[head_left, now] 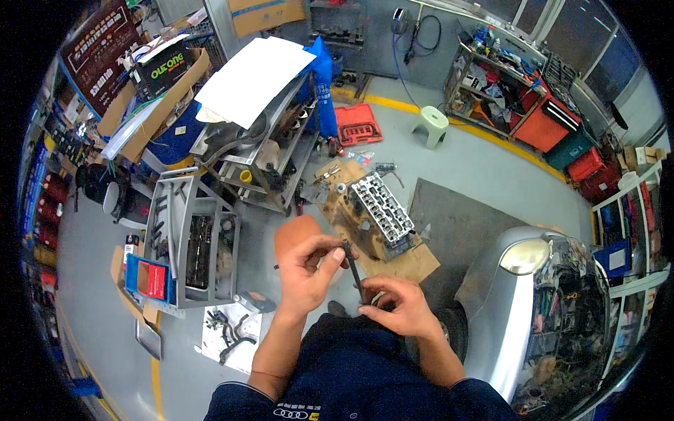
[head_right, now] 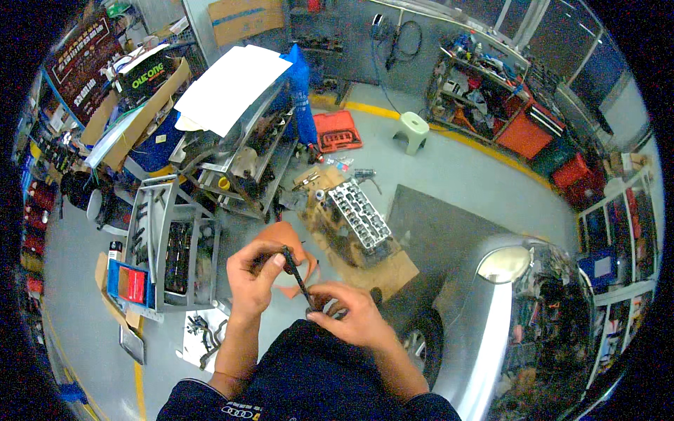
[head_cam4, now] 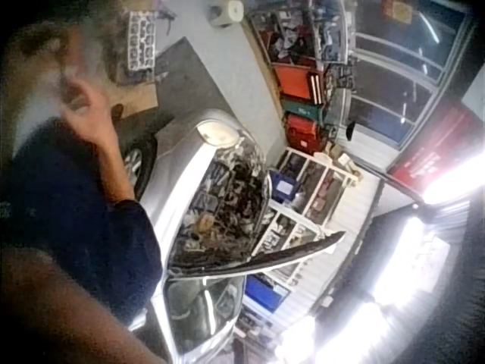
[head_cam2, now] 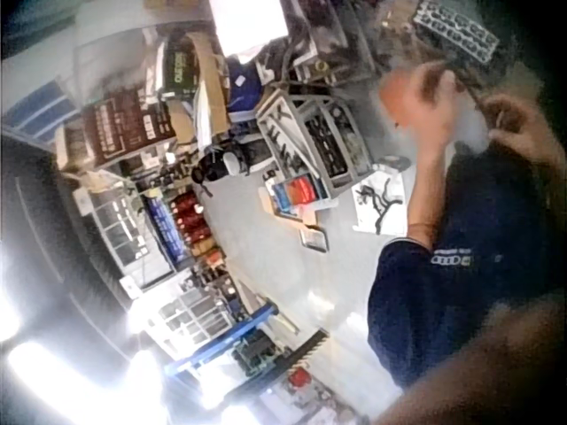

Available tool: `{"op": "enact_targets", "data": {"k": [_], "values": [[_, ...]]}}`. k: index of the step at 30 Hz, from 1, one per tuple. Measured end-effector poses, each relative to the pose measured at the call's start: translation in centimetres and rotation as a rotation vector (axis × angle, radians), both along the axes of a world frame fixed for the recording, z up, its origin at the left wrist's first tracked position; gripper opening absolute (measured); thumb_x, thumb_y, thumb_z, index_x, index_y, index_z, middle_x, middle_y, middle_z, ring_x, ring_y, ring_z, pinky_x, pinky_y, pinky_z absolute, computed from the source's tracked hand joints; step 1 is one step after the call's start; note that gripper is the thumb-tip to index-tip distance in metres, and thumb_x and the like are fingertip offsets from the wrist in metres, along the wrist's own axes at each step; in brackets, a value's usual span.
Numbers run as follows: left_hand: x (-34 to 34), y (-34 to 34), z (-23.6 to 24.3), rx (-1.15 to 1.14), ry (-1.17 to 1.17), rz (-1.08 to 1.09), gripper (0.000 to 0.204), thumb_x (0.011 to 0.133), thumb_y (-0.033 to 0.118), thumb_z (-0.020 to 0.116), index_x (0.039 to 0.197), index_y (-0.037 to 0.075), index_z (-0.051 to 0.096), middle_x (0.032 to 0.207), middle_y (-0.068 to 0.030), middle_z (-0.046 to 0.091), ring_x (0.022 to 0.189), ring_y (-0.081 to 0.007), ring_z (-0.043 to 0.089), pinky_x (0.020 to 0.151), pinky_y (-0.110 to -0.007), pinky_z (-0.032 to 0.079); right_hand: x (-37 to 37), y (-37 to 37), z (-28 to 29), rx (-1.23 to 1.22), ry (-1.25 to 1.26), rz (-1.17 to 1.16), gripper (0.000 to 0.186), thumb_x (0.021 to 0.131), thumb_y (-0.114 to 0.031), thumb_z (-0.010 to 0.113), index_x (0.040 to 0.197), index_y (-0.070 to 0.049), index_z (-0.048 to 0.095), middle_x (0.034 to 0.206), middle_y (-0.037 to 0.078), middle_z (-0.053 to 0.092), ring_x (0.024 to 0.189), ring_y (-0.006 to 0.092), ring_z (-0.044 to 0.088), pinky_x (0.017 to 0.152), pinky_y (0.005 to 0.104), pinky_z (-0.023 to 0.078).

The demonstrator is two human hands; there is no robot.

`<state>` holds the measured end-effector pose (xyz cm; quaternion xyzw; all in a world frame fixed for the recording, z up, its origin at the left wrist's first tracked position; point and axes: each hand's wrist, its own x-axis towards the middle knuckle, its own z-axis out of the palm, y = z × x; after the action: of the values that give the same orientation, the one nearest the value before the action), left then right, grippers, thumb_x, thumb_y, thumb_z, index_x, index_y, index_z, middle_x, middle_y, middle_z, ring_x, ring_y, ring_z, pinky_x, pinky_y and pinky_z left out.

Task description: The person sits on a stool in a garage, handling a timing chain and a valve cover. They place the timing chain into a red tool case and then pick up the valve cover to inspect it. The person then stands up, walks to a workbench to retrieve a screwdriver, and returns to the car to place a white sheet of paper over the engine bay.

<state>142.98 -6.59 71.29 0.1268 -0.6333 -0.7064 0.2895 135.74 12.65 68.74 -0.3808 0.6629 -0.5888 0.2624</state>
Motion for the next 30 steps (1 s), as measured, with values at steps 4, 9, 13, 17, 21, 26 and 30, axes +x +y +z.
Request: {"op": "enact_targets", "data": {"k": [4,9,13,17,21,26,30], "values": [[1.2,-1.0,-0.7,0.047,0.023,-0.069,0.015,0.095,0.003,0.065,0.107,-0.007,0.066,0.096,-0.0125,0.071,0.087,-0.017,0.067,0.078,-0.03,0.055,0.5,-0.5,0.2,0.058,0.069,-0.013,0.039,0.079,-0.009,0.083,0.115,-0.004,0.068,0.097,0.008,0.072,0.082,0.0165,0.07,0.067,0.0292,0.055],[1.8,-1.4,-1.1,0.063,0.023,-0.055,0.016,0.095,0.003,0.064,0.107,-0.008,0.066,0.096,-0.0136,0.071,0.086,-0.017,0.067,0.077,-0.03,0.055,0.6,-1.1,0.3,0.022,0.117,-0.018,0.036,0.075,-0.002,0.084,0.107,0.002,0.069,0.09,0.01,0.07,0.074,0.0136,0.068,0.062,0.0242,0.054],[1.9,-1.7,-1.0,0.026,0.04,-0.05,0.016,0.095,0.003,0.064,0.107,-0.008,0.066,0.096,-0.0141,0.071,0.085,-0.0168,0.067,0.077,-0.029,0.055,0.5,-1.3,0.3,0.041,0.176,0.0,0.035,0.074,-0.003,0.085,0.104,0.002,0.069,0.087,0.009,0.069,0.074,0.0138,0.068,0.063,0.0243,0.054],[1.9,-1.6,-1.1,0.038,0.038,-0.054,0.017,0.095,0.003,0.064,0.108,-0.008,0.066,0.096,-0.0142,0.071,0.083,-0.0164,0.067,0.076,-0.029,0.055,0.5,-1.2,0.5,0.05,0.185,-0.01,0.033,0.073,-0.003,0.085,0.102,0.002,0.069,0.086,0.009,0.068,0.074,0.0139,0.068,0.062,0.0239,0.054],[1.6,-1.4,-1.2,0.034,0.024,-0.039,0.017,0.095,0.003,0.064,0.107,-0.008,0.068,0.093,-0.0127,0.071,0.082,-0.0154,0.067,0.074,-0.029,0.055,0.5,-1.0,0.6,0.063,0.186,-0.023,0.033,0.073,-0.003,0.085,0.101,0.002,0.069,0.085,0.009,0.067,0.073,0.0138,0.067,0.062,0.0235,0.054],[1.5,-1.2,-1.7,0.015,-0.003,-0.017,0.017,0.095,0.004,0.065,0.106,-0.008,0.069,0.091,-0.0098,0.069,0.081,-0.0147,0.066,0.072,-0.029,0.055,0.8,-0.6,0.4,0.077,0.157,-0.047,0.032,0.073,-0.003,0.085,0.1,0.001,0.069,0.085,0.009,0.066,0.072,0.0133,0.067,0.06,0.0231,0.053],[1.5,-1.0,-2.4,0.003,-0.043,0.014,0.017,0.093,0.004,0.064,0.103,-0.009,0.067,0.09,-0.0118,0.07,0.078,-0.0165,0.067,0.072,-0.029,0.055,0.9,-0.2,0.0,0.107,0.161,-0.047,0.033,0.073,-0.003,0.085,0.102,0.001,0.069,0.086,0.009,0.067,0.072,0.0128,0.066,0.06,0.0234,0.053]]}}
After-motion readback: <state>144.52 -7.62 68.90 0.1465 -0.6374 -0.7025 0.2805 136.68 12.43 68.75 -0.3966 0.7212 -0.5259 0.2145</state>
